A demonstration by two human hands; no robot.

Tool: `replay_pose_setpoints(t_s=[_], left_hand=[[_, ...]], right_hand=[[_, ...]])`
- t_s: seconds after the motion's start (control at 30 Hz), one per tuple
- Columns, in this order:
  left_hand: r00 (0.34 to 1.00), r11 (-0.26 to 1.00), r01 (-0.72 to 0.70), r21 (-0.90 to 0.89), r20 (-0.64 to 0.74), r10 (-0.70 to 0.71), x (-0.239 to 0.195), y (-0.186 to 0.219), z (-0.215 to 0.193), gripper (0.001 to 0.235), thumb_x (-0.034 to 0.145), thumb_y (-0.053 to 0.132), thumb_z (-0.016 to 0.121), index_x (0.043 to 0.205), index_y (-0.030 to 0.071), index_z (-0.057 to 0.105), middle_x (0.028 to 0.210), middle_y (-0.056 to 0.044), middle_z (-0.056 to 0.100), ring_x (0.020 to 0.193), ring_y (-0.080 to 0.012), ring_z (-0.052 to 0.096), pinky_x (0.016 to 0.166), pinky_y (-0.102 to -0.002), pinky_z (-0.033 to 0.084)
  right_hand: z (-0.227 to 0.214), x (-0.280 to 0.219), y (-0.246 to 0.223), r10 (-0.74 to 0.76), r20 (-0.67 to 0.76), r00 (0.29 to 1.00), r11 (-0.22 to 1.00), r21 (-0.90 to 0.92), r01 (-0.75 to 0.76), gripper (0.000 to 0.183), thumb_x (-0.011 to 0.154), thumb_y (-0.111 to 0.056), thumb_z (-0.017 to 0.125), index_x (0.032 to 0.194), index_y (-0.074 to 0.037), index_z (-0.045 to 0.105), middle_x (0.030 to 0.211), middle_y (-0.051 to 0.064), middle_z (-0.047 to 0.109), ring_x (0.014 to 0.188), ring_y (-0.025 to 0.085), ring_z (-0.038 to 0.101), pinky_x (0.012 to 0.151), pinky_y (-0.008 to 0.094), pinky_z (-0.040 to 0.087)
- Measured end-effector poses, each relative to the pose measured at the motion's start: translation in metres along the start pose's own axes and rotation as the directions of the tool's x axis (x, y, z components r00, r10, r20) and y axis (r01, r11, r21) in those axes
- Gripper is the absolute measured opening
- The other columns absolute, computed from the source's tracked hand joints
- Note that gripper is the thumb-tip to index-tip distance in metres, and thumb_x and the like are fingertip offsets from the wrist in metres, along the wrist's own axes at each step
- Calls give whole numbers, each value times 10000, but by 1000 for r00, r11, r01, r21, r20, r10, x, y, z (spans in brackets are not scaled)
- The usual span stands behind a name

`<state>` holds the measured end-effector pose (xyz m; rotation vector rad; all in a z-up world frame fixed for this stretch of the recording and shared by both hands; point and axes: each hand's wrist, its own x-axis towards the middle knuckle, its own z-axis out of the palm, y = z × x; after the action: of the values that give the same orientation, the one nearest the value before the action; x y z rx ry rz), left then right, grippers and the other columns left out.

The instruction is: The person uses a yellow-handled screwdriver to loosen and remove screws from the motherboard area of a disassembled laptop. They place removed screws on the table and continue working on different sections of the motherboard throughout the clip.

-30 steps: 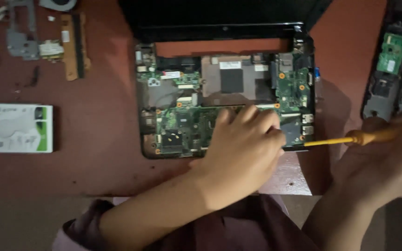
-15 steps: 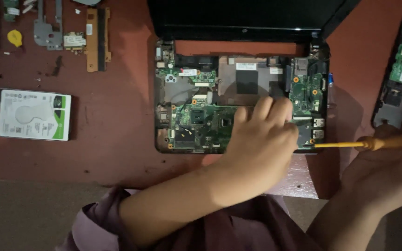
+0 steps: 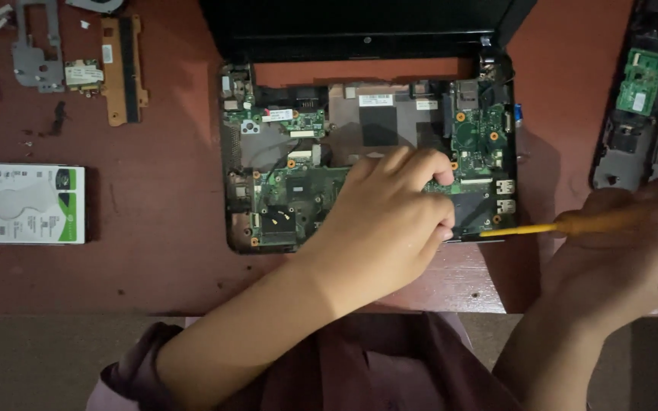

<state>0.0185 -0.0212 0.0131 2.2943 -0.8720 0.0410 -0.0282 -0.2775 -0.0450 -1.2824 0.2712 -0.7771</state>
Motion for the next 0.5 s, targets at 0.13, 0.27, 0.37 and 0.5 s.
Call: replay_pose_setpoints(t_s=[0.13, 0.27, 0.37, 0.5], left_hand=[[997, 1000, -3, -26, 72, 5, 1, -2, -5, 99, 877, 176, 734, 793, 161, 782, 1166, -50, 581, 1115, -299, 533, 893, -537, 464], [987, 998, 4, -55, 158, 5, 0, -5, -7, 89, 878, 176, 730, 881, 164, 818, 1218, -61, 586, 1181, -310, 509, 976, -567, 457], [986, 997, 12, -82, 165, 2, 0, -4, -11, 140, 895, 149, 703, 797, 164, 801, 1224, -71, 595, 1183, -312, 513, 963, -564, 454], [987, 997, 3, -71, 161, 9, 0, -6, -9, 137, 893, 132, 705, 798, 158, 800, 1219, -71, 598, 1188, -314, 514, 975, -566, 453]], right_hand=[[-11, 0, 7, -88, 54, 995, 994, -58, 91, 152, 1176, -138, 586, 1317, -170, 540, 1306, 89, 572, 1036, 223, 534, 787, 392, 531], [-6, -2, 7, -105, 47, 993, 990, -90, 109, 247, 1175, -13, 495, 1346, -190, 517, 1322, 108, 552, 1141, 242, 514, 863, 409, 533], [9, -7, -5, -120, 82, 989, 980, -151, 131, 134, 1132, -131, 551, 1249, -189, 521, 1191, 64, 545, 798, 217, 474, 721, 363, 508], [20, -12, -15, -81, 34, 996, 972, -217, 87, 95, 1066, -194, 520, 1157, -198, 495, 1185, 6, 529, 783, 213, 474, 545, 335, 448]])
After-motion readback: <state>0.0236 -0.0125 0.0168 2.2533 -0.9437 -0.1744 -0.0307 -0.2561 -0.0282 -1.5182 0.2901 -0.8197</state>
